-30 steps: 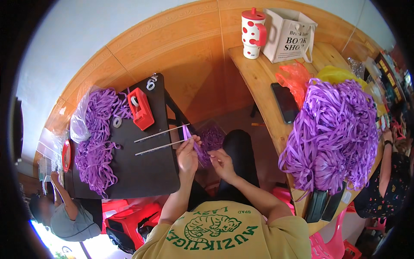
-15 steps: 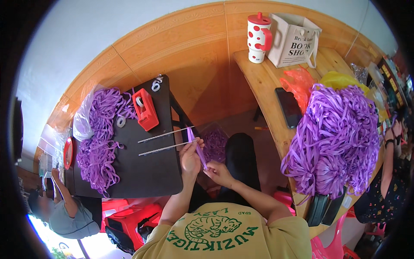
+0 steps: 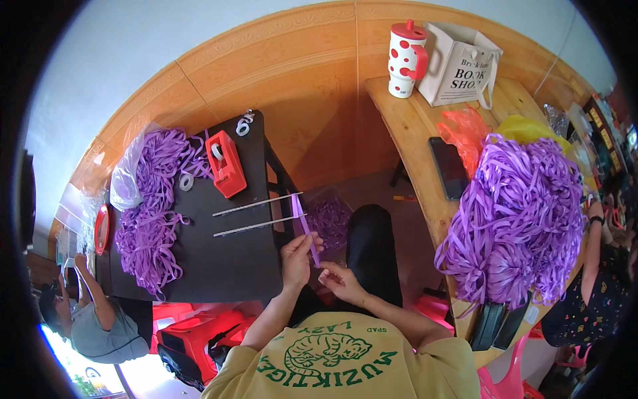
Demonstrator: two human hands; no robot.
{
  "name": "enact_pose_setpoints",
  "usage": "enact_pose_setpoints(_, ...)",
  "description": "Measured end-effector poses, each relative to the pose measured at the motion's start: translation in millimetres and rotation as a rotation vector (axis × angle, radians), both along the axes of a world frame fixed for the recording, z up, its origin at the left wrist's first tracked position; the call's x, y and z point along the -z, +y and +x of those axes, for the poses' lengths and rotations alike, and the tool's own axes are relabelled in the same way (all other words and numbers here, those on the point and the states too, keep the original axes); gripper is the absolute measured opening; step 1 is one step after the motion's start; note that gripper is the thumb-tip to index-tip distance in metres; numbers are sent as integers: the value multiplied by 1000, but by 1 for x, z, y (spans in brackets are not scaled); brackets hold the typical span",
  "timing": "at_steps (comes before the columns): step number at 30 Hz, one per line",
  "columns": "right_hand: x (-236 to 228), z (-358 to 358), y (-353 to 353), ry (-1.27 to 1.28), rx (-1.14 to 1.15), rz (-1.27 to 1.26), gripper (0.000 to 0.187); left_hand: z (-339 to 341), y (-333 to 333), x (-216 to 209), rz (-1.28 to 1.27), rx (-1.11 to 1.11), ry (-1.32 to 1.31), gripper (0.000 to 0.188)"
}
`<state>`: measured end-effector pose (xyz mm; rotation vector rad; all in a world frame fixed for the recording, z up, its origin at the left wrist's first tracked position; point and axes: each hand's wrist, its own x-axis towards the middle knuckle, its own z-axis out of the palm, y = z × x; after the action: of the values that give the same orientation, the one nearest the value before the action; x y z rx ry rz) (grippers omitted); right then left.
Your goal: The person is winding purple ribbons around a two-pronged metal tool to create decorative tassels or fringe.
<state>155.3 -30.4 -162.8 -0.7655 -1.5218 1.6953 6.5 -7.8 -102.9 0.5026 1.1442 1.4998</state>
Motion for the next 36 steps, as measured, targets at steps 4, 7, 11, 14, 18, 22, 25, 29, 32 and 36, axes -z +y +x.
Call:
enact_pose_setpoints(4,-1,0,1,28,-15,-21,35,1,-8,5,-23,4,42,20)
enact_pose_setpoints(7,-13,2,5,-44,-17,-9,33,1,-10,8,9,-17,56,19)
enact_pose_setpoints(11,-19,5,13,-45,49,-13,32,3,-9,5,16,-27,75,18)
enact_pose_setpoints(14,-49,0,43,-201,463,627,34,6,-12,-1,-4,-32,101,17)
enact_pose_setpoints(18,-85,-9,87,-291,391,1161,40,8,-24,-3,-97,7,97,19)
enact_pose_setpoints(22,-91,-15,102,-391,180,1511,41,16,-40,-7,-48,18,98,19)
enact_pose_setpoints(25,-94,-17,99,-392,166,1620,38,17,-49,-9,-15,7,79,19)
enact_pose_setpoints(29,-97,-19,89,-385,200,1702,31,16,-60,-18,-123,64,8,19)
enact_pose_setpoints(32,-99,-18,81,-363,209,1726,29,11,-67,-26,-181,137,9,18)
enact_pose_setpoints(36,-104,-16,70,-351,201,1728,31,2,-77,-45,-128,335,55,20)
